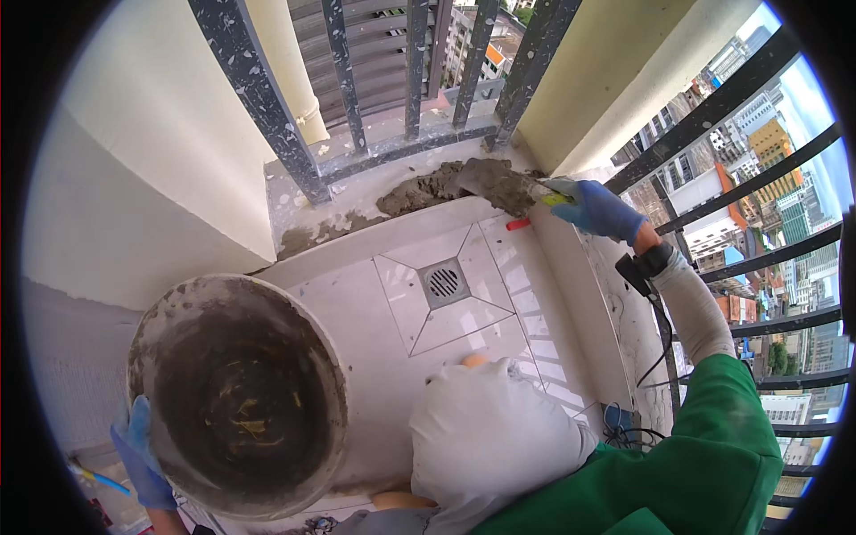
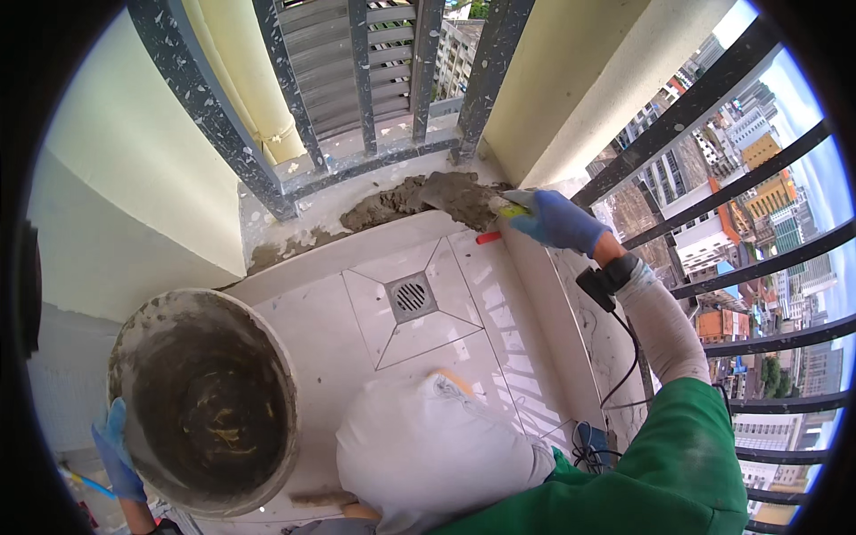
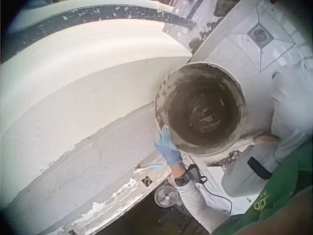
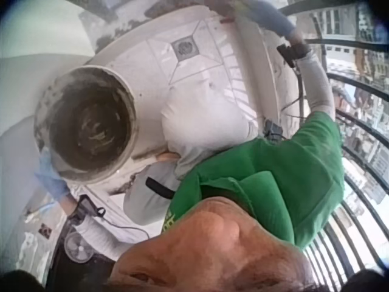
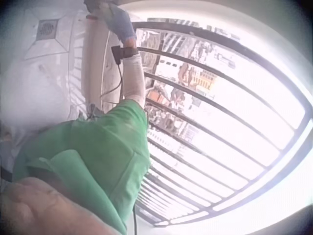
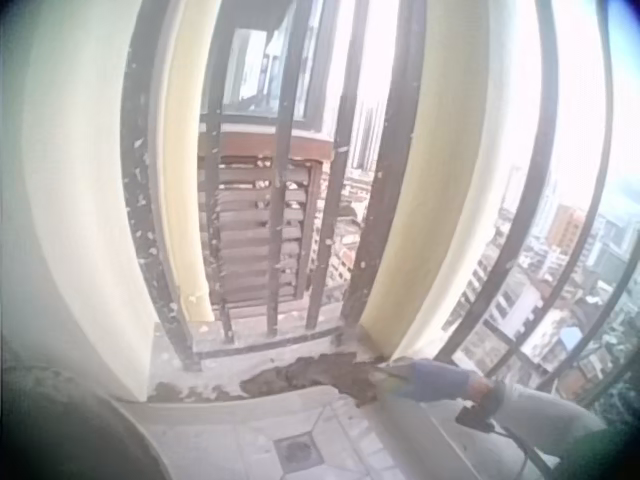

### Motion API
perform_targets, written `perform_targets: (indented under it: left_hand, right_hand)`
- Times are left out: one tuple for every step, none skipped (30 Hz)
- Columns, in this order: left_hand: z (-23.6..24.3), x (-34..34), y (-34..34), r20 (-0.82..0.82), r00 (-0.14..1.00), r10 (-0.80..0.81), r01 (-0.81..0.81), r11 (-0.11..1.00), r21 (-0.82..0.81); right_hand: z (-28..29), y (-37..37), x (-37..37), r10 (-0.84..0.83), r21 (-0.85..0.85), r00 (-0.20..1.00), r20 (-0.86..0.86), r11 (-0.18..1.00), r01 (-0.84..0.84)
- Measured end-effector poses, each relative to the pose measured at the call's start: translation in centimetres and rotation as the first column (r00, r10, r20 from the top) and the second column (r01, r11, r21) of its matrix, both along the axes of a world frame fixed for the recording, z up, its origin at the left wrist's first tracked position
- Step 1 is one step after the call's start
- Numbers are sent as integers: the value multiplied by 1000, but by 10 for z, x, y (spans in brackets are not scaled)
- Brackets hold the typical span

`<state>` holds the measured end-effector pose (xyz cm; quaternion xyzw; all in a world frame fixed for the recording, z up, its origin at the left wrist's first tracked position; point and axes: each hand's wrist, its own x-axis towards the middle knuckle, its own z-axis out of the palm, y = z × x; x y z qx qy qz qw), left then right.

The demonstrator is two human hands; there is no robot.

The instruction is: The person scoops mortar from a bucket with a trowel and applies it to a balcony ledge. They repeatedly spread the mixture along the edge and press it into gaps near the railing.

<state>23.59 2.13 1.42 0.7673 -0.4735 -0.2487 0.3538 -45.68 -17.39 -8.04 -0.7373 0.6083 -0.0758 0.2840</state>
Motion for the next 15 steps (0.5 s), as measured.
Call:
perform_targets:
  left_hand:
    - [1,-2,-1,-39,999,2,-2,1000,11]
    - [5,-4,0,-72,997,8,-6,1000,26]
    - [1,-2,-3,-79,997,1,2,999,40]
    - [-2,3,-5,-59,998,-4,8,998,68]
    - [1,-1,-6,-35,999,-10,12,997,78]
    - [-1,-9,-6,-39,999,-16,19,997,77]
    - [-4,-18,-5,-77,995,63,-65,998,-21]
    - [-6,-26,-7,-127,983,132,-147,982,-115]
    - [-5,-23,-8,-130,984,126,-141,983,-116]
    - [-2,-14,-10,-62,996,71,-72,997,-21]
    - [4,-9,-12,4,1000,12,-12,997,77]
    - [7,-6,-13,4,1000,11,-11,997,78]
    - [11,-5,-14,-17,1000,4,-2,989,147]
    - [13,-5,-15,-36,999,0,7,977,214]
    - [14,-7,-13,-34,999,-1,8,977,214]
  right_hand:
    - [-7,3,-12,40,-150,999,27,988,-36]
    - [1,9,-10,40,-149,999,31,988,-35]
    - [16,14,-6,-117,-32,987,109,992,121]
    - [24,18,-5,-279,95,946,165,959,266]
    - [28,18,-13,-235,123,948,213,969,213]
    - [28,15,-16,-241,121,948,210,968,219]
    - [25,11,-16,-208,178,946,250,970,166]
    - [22,7,-17,-182,230,940,289,966,117]
    - [12,2,-18,-187,232,941,280,965,122]
    - [8,-1,-17,-192,232,941,278,964,128]
    - [5,-5,-10,-230,250,938,258,954,165]
    - [2,-8,-7,-268,267,934,237,942,203]
    - [-6,-9,-7,-270,268,934,236,941,204]
    - [-15,-10,-6,-272,229,936,223,948,221]
    - [-21,-12,-5,-275,188,938,210,953,237]
